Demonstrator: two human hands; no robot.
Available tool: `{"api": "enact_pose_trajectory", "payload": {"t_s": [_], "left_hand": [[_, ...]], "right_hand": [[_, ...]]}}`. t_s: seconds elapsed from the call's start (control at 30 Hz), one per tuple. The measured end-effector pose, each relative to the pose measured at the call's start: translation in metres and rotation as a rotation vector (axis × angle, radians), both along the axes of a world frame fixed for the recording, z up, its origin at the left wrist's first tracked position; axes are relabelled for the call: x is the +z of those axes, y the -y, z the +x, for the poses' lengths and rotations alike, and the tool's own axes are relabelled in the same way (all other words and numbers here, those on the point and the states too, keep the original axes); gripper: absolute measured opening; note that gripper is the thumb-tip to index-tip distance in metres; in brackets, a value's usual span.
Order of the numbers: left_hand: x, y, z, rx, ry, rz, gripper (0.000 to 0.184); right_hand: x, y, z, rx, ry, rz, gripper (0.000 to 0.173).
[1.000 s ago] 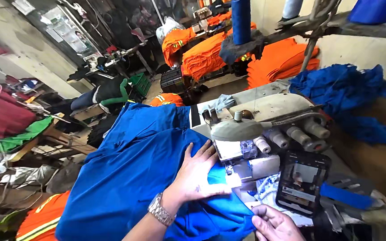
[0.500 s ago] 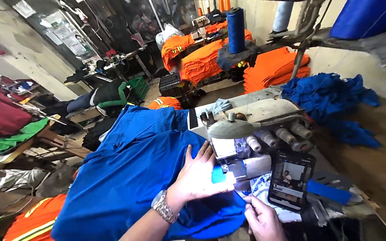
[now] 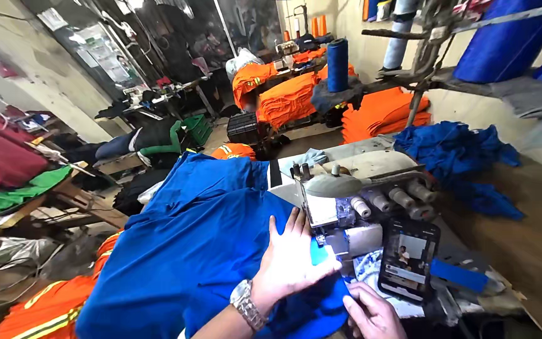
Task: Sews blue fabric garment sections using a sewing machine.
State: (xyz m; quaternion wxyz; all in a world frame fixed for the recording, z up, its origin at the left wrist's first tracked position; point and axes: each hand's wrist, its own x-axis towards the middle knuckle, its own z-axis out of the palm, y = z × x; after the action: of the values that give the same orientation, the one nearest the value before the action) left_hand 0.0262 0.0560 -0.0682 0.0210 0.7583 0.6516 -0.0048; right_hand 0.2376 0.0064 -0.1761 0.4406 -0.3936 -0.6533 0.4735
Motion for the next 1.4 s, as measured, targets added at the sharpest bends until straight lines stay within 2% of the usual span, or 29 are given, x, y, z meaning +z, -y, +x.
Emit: {"api": "enact_pose_trajectory", "payload": {"t_s": [0.27,0.4,0.47,0.53,0.6,0.67,0.7,0.73,0.8,0.87,0.97,1.07,1.13,1.17,1.27,1.3,1.37,1.4], "left_hand": [[0.003,-0.005,-0.014,-0.138,-0.005,-0.068,0.122],[0.008,-0.015,-0.032,-0.249,0.088,-0.071,0.124],[0.012,0.004,-0.037,-0.240,0.162,0.016,0.113],[0.022,0.040,-0.043,-0.207,0.273,0.269,0.095],[0.033,0.091,-0.048,-0.218,0.569,0.340,0.070],[0.031,0.144,-0.044,-0.224,0.980,0.085,0.040],[0.021,0.162,-0.038,-0.218,1.111,-0.073,0.029],[0.003,0.173,-0.027,-0.222,1.143,-0.203,0.023],[-0.050,0.180,0.010,-0.253,1.038,-0.357,0.023],[-0.108,0.173,0.049,-0.301,0.929,-0.465,0.026],[-0.153,0.151,0.094,-0.350,0.690,-0.665,0.030],[-0.161,0.142,0.109,-0.375,0.572,-0.707,0.030],[-0.159,0.139,0.109,-0.387,0.562,-0.705,0.030],[-0.160,0.140,0.110,-0.393,0.563,-0.708,0.030],[-0.159,0.144,0.111,-0.400,0.552,-0.729,0.030],[-0.156,0.145,0.110,-0.403,0.555,-0.724,0.029],[-0.138,0.146,0.110,-0.424,0.591,-0.635,0.027],[-0.123,0.145,0.114,-0.448,0.644,-0.549,0.028]], "right_hand": [[-0.002,-0.005,0.001,0.108,0.192,0.031,0.022],[0.002,-0.012,0.000,0.127,0.199,-0.033,0.023],[0.004,-0.006,0.006,0.132,0.172,-0.081,0.023],[0.012,0.001,0.032,0.131,0.178,-0.065,0.026],[0.015,0.016,0.079,0.114,0.220,-0.029,0.028],[0.013,0.041,0.134,0.134,0.301,-0.072,0.027],[0.012,0.053,0.155,0.158,0.359,-0.119,0.028],[0.009,0.065,0.171,0.195,0.423,-0.183,0.029],[-0.004,0.080,0.181,0.264,0.540,-0.307,0.028],[-0.027,0.086,0.171,0.296,0.684,-0.377,0.032],[-0.040,0.090,0.159,0.327,0.828,-0.333,0.028],[-0.030,0.094,0.174,0.336,0.669,-0.085,0.024],[-0.026,0.095,0.181,0.352,0.503,-0.071,0.022],[-0.026,0.097,0.185,0.370,0.499,-0.143,0.022],[-0.034,0.093,0.228,0.515,0.770,-0.493,0.035],[-0.036,0.091,0.250,0.535,0.858,-0.553,0.037],[-0.018,0.091,0.272,0.522,0.937,-0.524,0.037],[0.009,0.087,0.256,0.495,0.919,-0.484,0.039]]}}
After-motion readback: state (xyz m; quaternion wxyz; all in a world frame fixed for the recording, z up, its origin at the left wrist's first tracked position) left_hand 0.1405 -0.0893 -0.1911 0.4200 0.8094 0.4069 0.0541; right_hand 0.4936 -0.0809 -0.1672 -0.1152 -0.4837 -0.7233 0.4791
